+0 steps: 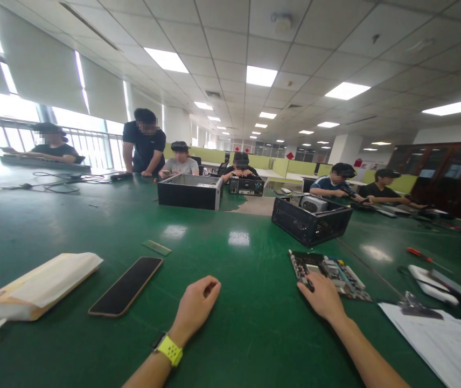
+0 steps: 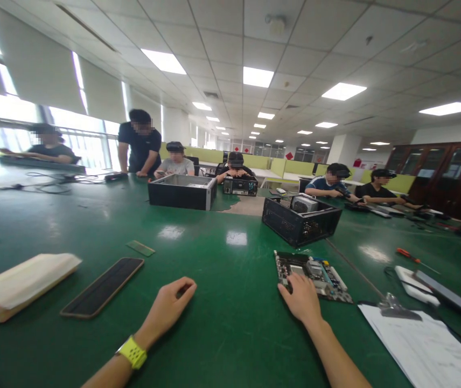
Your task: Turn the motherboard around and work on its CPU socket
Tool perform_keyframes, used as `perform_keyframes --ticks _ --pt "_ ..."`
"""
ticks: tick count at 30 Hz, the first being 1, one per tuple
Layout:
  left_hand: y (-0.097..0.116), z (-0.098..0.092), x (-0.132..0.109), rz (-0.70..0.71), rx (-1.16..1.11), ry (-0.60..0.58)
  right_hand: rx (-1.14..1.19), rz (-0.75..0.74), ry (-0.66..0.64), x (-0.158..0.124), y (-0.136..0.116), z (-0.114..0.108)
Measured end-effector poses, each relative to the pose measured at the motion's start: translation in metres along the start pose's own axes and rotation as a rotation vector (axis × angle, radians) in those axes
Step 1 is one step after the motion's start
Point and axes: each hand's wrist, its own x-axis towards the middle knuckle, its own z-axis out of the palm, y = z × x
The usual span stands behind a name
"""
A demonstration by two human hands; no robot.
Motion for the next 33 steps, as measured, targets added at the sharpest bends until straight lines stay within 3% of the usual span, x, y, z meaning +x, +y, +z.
perform_keyframes --ticks 4,10,13,15,19,22,26,33 --pt "0.001 0.001 0.000 0.008 0.013 -0.007 -0.003 -0.019 -0.044 -0.017 -0.031 -0.023" --pt "-0.001 0.007 0.001 0.080 0.008 -0.032 0.138 -0.213 -0.194 -0.086 -0.125 -0.059" --pt "0.000 0.008 -0.002 0.218 0.013 -0.107 0.262 -0.299 -0.337 -0.109 -0.166 -0.074" --pt "0.001 0.008 -0.005 0.293 0.030 -0.198 0.357 -0.344 -0.350 -0.104 -0.179 -0.081" --pt "-0.001 0.008 -0.007 0.282 0.071 -0.320 0.432 -0.256 -0.151 -0.061 -0.159 -0.074" --pt "-0.003 0.008 -0.007 0.268 0.073 -0.328 0.439 -0.175 -0.190 -0.035 -0.128 -0.051" --pt "-0.001 0.008 -0.005 0.227 0.082 -0.319 0.492 -0.198 -0.243 -0.033 -0.109 -0.027" --pt "0.002 0.008 -0.005 0.242 -0.013 -0.268 0.500 -0.178 -0.212 -0.038 -0.115 -0.027"
